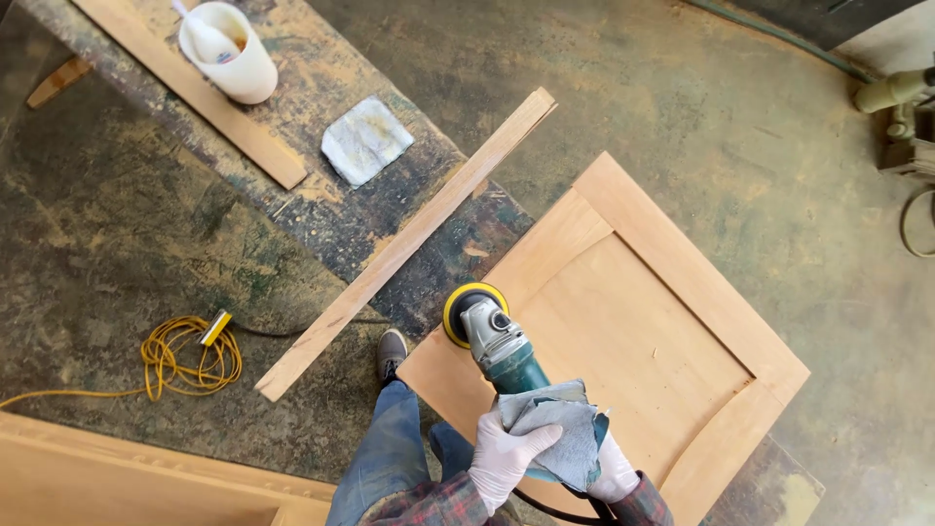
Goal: The person sands a wooden cabinet door panel. They first use a power sander on the panel surface, then wipe and hand-sand the panel and frame with abrasive pads, repositioning the door to sand different areas.
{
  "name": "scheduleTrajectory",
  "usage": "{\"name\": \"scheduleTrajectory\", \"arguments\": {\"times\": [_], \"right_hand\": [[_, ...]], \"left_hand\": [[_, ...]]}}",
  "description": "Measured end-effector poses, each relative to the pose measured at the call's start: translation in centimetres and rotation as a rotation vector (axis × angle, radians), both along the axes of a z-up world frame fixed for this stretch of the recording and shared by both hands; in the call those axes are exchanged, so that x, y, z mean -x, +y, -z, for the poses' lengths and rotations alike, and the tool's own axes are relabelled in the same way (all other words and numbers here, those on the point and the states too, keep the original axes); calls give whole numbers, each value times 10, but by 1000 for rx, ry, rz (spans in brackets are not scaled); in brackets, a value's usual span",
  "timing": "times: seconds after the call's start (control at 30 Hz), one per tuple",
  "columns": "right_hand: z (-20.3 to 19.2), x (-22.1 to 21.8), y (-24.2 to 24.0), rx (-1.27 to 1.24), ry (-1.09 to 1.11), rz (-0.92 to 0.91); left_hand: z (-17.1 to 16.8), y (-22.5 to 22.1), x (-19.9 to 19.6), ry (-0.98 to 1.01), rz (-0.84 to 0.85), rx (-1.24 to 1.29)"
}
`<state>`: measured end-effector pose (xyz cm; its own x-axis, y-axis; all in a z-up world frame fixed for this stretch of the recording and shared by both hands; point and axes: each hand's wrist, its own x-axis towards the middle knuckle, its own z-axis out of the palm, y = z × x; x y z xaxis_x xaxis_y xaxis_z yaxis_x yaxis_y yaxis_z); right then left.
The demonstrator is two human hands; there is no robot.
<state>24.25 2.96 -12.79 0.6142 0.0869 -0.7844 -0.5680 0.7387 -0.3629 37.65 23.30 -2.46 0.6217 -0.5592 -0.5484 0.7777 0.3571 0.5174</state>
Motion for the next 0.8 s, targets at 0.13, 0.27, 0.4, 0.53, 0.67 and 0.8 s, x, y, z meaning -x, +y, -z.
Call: {"name": "scheduleTrajectory", "arguments": {"times": [0.13, 0.27, 0.4, 0.53, 0.67, 0.8], "right_hand": [[-9, -27, -6, -229, 285, 287], [1, -43, -44, -230, 177, 317], [8, -51, -93, 183, -1, 31], [-14, -85, -120, 1001, -314, -322], [-18, -102, -131, 890, -260, -93], [-17, -97, -128, 972, -268, -259]], "left_hand": [[1, -19, -20, 18, 14, -85], [1, -55, -53, 19, 27, -8], [12, -100, -78, -72, 56, 33], [31, -151, -103, -120, 104, 104], [39, -183, -123, -152, 140, 89], [32, -182, -129, -121, 154, 118]]}}
